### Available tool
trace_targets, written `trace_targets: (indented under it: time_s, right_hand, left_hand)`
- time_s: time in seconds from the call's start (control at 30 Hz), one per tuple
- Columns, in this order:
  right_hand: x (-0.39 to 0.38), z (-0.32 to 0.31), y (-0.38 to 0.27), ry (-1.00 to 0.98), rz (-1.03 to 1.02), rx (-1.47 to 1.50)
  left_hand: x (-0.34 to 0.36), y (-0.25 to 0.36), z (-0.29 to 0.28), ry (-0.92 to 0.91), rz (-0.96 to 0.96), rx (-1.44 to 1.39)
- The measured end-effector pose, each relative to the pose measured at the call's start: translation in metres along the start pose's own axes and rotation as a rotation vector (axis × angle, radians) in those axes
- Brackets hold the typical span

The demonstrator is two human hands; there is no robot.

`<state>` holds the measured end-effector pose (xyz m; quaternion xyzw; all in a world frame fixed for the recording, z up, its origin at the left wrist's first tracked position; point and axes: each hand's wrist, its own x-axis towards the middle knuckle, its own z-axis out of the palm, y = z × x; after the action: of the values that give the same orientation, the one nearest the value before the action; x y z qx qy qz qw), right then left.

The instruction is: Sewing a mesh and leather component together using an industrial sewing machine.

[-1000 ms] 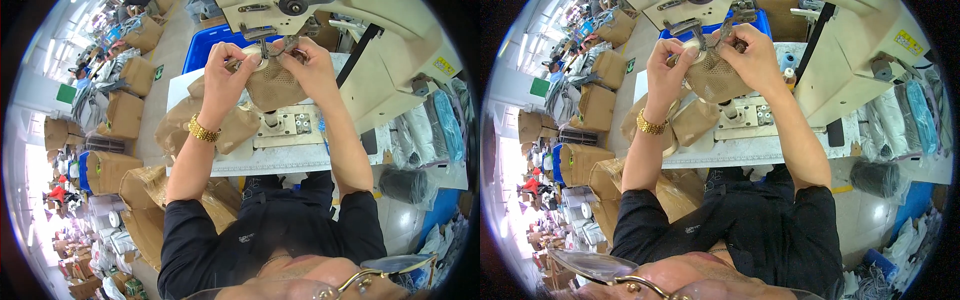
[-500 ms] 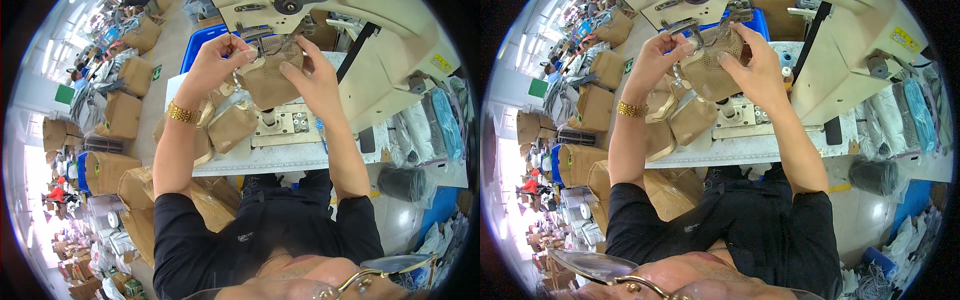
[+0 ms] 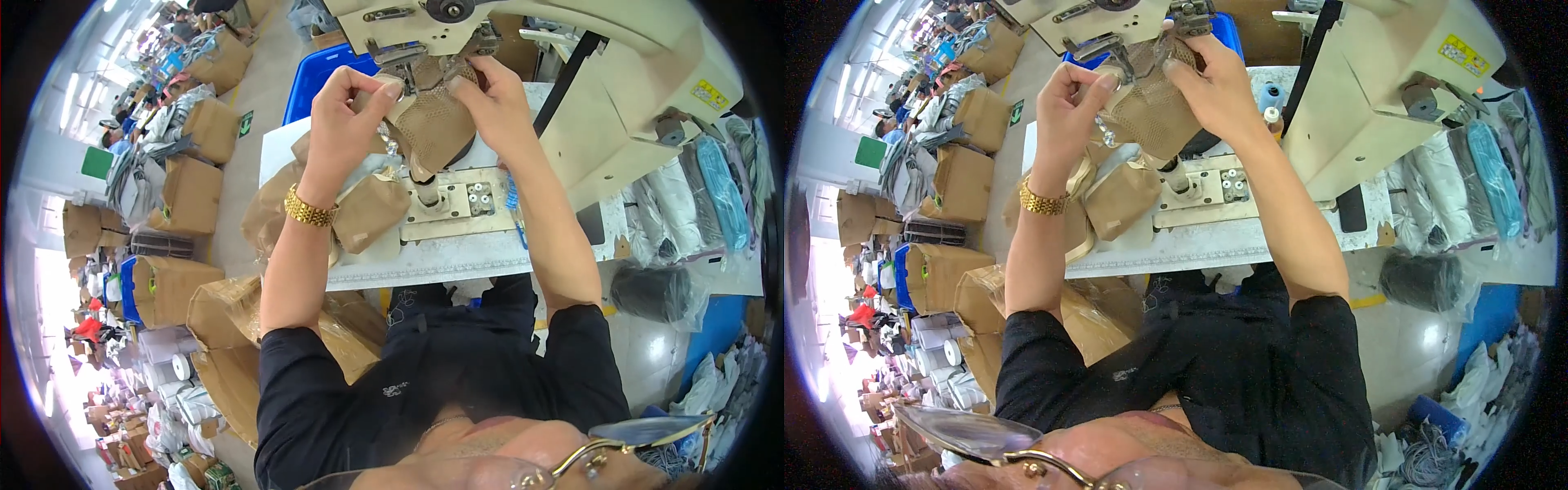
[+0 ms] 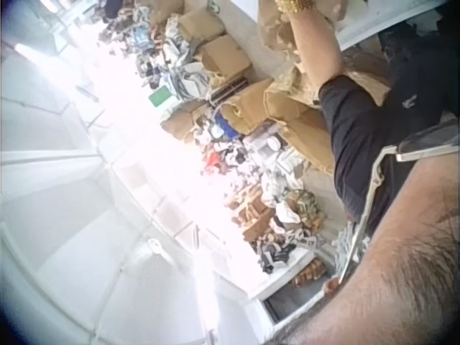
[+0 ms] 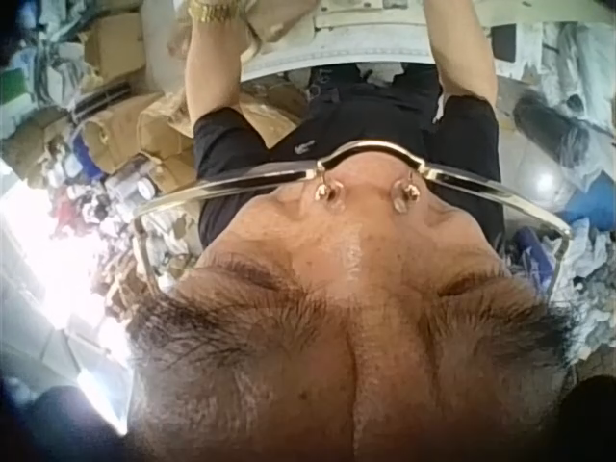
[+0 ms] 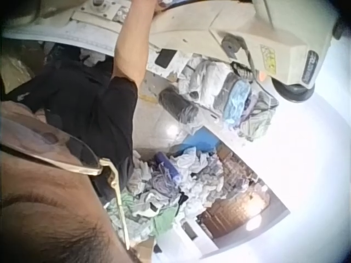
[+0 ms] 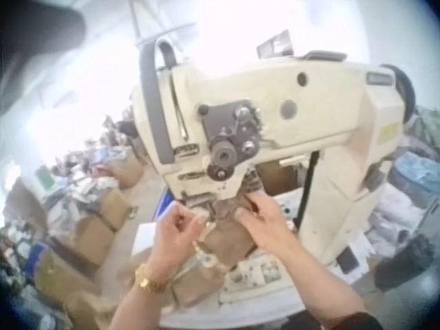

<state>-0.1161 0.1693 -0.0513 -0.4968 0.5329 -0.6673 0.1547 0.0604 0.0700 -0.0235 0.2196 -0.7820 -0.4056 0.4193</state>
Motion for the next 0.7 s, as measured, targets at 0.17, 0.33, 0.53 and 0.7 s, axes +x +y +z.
trace_targets:
  time_s: [0.17,0.33,0.53,0.7]
  right_hand:
    - [0.013,-0.004,0.005,-0.089,-0.023,0.007]
    - [0.014,-0.002,0.007,-0.048,0.02,0.09]
    - [-0.083,0.007,0.01,0.353,-0.267,-0.06]
    - [-0.099,0.041,0.03,0.264,-0.199,-0.334]
  left_hand:
    - [-0.01,0.006,0.009,0.092,0.014,0.013]
    - [-0.016,0.009,0.019,0.22,0.031,0.191]
    - [-0.025,0.014,0.029,0.319,0.026,0.164]
    - [-0.023,0.015,0.032,0.32,-0.001,0.115]
